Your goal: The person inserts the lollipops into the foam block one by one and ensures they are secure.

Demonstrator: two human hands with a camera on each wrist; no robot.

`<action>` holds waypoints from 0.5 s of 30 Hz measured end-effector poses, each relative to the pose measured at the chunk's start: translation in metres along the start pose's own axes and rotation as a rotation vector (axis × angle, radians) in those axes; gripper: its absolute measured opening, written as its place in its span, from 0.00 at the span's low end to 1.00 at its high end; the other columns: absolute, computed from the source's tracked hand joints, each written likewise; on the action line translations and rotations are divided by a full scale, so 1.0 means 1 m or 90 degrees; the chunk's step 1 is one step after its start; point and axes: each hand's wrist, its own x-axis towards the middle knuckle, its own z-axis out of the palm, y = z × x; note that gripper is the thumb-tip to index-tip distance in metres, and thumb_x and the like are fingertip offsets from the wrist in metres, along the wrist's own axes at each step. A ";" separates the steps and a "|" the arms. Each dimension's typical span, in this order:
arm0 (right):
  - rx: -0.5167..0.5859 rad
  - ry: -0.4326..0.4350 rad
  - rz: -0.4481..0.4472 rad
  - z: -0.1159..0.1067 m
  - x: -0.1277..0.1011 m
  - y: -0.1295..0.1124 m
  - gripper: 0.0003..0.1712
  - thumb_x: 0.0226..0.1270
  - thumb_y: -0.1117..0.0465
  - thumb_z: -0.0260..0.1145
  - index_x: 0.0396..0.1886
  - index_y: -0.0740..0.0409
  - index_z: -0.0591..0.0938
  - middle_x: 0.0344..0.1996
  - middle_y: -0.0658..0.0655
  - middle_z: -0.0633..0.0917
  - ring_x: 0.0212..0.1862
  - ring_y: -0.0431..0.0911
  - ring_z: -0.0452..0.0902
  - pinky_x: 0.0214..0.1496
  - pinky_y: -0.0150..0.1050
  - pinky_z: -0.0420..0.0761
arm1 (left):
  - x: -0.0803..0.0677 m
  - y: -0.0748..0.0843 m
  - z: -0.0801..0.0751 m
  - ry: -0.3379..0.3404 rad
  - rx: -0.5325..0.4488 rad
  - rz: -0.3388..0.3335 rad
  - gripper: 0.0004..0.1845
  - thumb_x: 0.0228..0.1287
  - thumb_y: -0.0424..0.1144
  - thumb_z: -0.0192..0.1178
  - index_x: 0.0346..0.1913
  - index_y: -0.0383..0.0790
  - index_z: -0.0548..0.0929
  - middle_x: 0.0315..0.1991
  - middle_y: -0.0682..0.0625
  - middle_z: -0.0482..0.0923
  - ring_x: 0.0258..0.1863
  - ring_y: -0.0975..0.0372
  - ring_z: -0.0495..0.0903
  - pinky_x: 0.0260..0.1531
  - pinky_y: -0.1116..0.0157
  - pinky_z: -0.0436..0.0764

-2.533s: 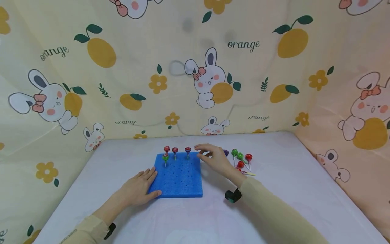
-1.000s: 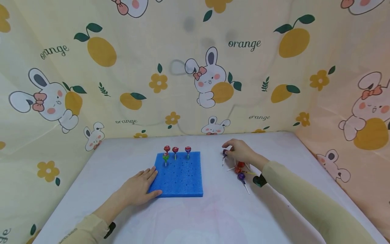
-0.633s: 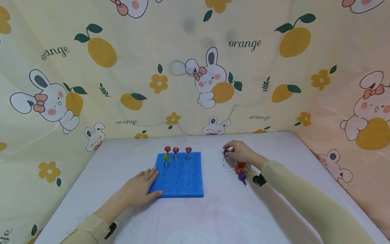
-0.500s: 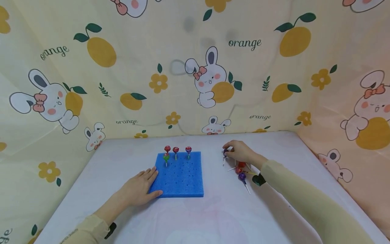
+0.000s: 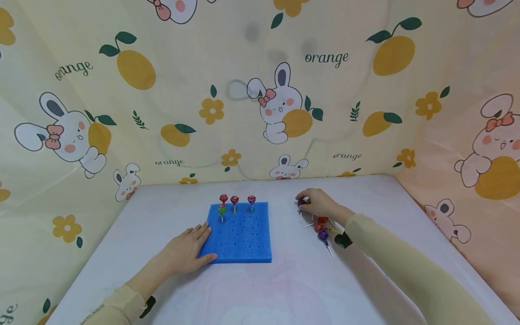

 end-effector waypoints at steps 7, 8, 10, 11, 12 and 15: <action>0.012 0.018 0.001 0.002 -0.003 -0.001 0.19 0.73 0.63 0.70 0.61 0.58 0.85 0.57 0.60 0.84 0.49 0.50 0.79 0.57 0.47 0.84 | 0.000 -0.001 0.002 -0.003 -0.001 -0.003 0.49 0.74 0.68 0.51 0.76 0.26 0.65 0.78 0.32 0.60 0.77 0.39 0.62 0.74 0.41 0.64; 0.015 0.022 0.003 0.002 -0.004 -0.001 0.18 0.74 0.63 0.69 0.61 0.58 0.85 0.57 0.60 0.84 0.48 0.49 0.79 0.54 0.45 0.84 | 0.000 -0.001 0.002 -0.004 -0.001 -0.003 0.49 0.74 0.68 0.51 0.76 0.26 0.65 0.78 0.32 0.60 0.77 0.39 0.62 0.74 0.41 0.64; 0.022 0.030 0.007 0.003 -0.005 -0.002 0.17 0.74 0.64 0.68 0.60 0.57 0.85 0.58 0.59 0.84 0.47 0.49 0.80 0.49 0.42 0.85 | 0.000 -0.001 0.002 -0.003 -0.001 -0.003 0.49 0.74 0.68 0.52 0.76 0.26 0.65 0.78 0.32 0.60 0.77 0.39 0.62 0.74 0.41 0.64; 0.024 0.034 0.006 0.003 -0.005 -0.003 0.17 0.75 0.64 0.67 0.60 0.57 0.85 0.58 0.59 0.84 0.46 0.49 0.80 0.47 0.41 0.85 | 0.000 0.000 0.002 -0.002 0.000 -0.002 0.48 0.74 0.68 0.52 0.76 0.26 0.65 0.78 0.32 0.60 0.77 0.39 0.62 0.74 0.41 0.64; 0.024 0.039 0.004 0.003 -0.006 -0.003 0.17 0.75 0.65 0.67 0.60 0.57 0.85 0.58 0.59 0.84 0.46 0.48 0.80 0.46 0.40 0.85 | 0.000 0.000 0.001 0.001 -0.002 0.000 0.48 0.75 0.67 0.52 0.76 0.26 0.65 0.78 0.31 0.60 0.77 0.39 0.62 0.74 0.41 0.64; 0.026 0.057 -0.007 0.003 -0.009 -0.006 0.16 0.74 0.65 0.67 0.59 0.57 0.86 0.58 0.58 0.84 0.46 0.48 0.81 0.47 0.41 0.85 | -0.001 0.001 -0.001 0.008 -0.004 0.004 0.47 0.75 0.66 0.53 0.76 0.25 0.66 0.78 0.31 0.61 0.76 0.39 0.63 0.74 0.41 0.65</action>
